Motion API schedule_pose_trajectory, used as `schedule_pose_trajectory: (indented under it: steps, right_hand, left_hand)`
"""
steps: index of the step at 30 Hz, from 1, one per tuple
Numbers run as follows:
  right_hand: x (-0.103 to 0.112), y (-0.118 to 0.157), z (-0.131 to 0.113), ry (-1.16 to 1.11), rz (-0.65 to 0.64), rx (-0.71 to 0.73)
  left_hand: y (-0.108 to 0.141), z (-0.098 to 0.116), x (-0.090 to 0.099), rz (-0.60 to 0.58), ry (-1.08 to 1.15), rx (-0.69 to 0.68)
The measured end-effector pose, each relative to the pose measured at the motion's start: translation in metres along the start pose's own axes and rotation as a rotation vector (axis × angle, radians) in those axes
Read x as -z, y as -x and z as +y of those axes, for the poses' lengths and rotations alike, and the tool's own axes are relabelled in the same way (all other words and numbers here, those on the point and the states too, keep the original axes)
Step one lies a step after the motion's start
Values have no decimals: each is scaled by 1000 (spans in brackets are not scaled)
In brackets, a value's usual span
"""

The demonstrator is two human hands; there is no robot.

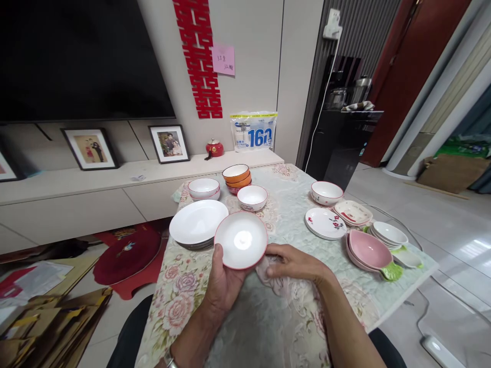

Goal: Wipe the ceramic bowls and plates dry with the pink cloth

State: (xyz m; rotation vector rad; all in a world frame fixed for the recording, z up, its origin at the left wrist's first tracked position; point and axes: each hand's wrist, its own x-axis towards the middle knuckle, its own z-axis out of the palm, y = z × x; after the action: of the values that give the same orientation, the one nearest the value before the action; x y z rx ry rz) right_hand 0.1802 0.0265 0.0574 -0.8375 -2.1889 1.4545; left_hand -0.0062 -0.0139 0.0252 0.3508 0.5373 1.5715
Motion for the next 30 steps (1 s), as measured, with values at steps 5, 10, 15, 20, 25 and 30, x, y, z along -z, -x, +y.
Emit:
schedule_pose_trajectory:
  steps: [5, 10, 15, 20, 25, 30]
  right_hand:
    - [-2, -2, -3, 112, 395, -75]
    - [-13, -11, -1, 322, 558, -190]
    - [-18, -20, 9, 462, 682, -332]
    - [-13, -21, 19, 345, 754, -322]
    - [26, -10, 22, 170, 793, -412]
    - [109, 12, 21, 192, 978, -588]
  left_hand:
    - [0, -3, 2, -16, -30, 30]
    - [0, -6, 9, -130, -217, 15]
    - [-1, -7, 11, -146, -282, 78]
    - [-6, -6, 7, -182, -140, 155]
    - [-12, -12, 13, -68, -247, 291]
    - [-10, -19, 25, -216, -459, 265]
